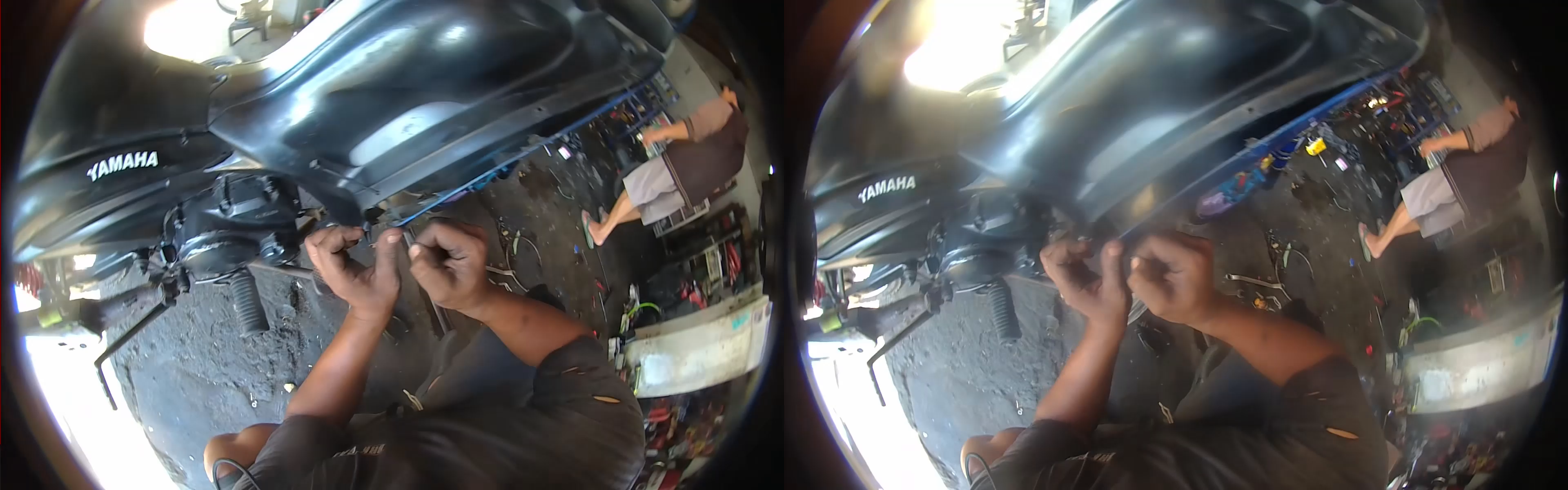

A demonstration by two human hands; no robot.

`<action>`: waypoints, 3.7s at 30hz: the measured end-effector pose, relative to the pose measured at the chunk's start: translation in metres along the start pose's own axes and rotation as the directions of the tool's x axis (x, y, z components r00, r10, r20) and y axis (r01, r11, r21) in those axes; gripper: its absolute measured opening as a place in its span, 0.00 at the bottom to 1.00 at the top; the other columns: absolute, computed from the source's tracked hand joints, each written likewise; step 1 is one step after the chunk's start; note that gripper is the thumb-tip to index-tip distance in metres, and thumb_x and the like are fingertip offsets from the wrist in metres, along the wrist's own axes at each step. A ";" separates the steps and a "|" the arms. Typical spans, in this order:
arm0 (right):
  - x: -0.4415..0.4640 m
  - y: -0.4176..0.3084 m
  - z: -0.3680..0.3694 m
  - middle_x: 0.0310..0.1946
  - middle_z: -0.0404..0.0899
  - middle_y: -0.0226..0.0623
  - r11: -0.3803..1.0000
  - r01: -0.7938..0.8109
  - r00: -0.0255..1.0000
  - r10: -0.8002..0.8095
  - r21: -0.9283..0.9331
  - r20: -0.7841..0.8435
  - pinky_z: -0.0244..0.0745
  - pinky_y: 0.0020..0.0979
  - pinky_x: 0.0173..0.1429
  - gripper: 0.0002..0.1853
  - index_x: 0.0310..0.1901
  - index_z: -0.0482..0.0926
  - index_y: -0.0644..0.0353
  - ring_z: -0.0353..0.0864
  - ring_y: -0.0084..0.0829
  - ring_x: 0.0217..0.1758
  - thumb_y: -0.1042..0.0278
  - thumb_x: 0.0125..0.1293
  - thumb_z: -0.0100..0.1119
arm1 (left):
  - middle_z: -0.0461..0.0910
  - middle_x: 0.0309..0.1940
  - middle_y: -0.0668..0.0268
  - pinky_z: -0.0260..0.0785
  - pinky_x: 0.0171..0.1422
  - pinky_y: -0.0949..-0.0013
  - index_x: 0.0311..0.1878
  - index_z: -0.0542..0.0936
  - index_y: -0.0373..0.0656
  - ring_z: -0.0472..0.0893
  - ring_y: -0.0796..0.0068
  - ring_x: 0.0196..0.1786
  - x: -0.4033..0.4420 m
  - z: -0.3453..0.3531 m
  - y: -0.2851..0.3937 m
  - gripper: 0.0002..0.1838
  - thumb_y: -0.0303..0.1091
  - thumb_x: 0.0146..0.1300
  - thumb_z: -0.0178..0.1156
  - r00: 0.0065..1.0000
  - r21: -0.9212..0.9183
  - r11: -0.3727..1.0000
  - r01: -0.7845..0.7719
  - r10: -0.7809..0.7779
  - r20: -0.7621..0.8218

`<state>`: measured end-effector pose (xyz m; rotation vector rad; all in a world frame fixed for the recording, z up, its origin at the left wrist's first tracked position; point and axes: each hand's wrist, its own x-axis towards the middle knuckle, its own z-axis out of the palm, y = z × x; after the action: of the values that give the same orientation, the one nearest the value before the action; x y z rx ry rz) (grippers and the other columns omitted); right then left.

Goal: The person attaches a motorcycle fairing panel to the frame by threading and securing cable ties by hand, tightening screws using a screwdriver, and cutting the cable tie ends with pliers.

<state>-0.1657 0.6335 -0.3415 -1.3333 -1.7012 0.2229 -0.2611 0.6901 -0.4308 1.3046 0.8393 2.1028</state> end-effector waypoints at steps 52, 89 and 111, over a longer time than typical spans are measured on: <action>0.014 -0.023 -0.009 0.39 0.82 0.38 0.904 0.414 0.907 -0.420 0.103 0.037 0.81 0.35 0.38 0.03 0.34 0.79 0.61 0.84 0.36 0.36 0.76 0.59 0.64 | 0.81 0.50 0.49 0.72 0.60 0.61 0.64 0.76 0.29 0.81 0.61 0.51 0.041 0.002 -0.012 0.23 0.29 0.69 0.62 0.981 -0.326 0.945 0.031 0.034 0.191; 0.038 -0.036 0.018 0.29 0.87 0.31 0.943 -0.189 0.978 0.206 0.272 -0.038 0.76 0.21 0.36 0.02 0.37 0.84 0.65 0.82 0.14 0.32 0.77 0.64 0.69 | 0.89 0.39 0.58 0.77 0.49 0.68 0.39 0.88 0.36 0.86 0.69 0.43 0.081 -0.021 0.005 0.06 0.20 0.58 0.71 0.932 -0.451 0.870 0.201 -0.028 0.361; 0.042 -0.039 0.017 0.35 0.85 0.44 0.962 0.198 0.978 -0.208 -0.186 -0.034 0.81 0.42 0.39 0.09 0.43 0.83 0.59 0.87 0.47 0.35 0.69 0.63 0.68 | 0.82 0.30 0.69 0.66 0.44 0.79 0.57 0.72 0.41 0.76 0.84 0.33 0.081 -0.019 0.022 0.18 0.20 0.66 0.64 0.848 -0.517 0.678 0.523 -0.351 0.398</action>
<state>-0.2032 0.6601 -0.3029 -1.2706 -1.8327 -0.0881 -0.3134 0.7285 -0.3738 0.8786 0.2597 1.5535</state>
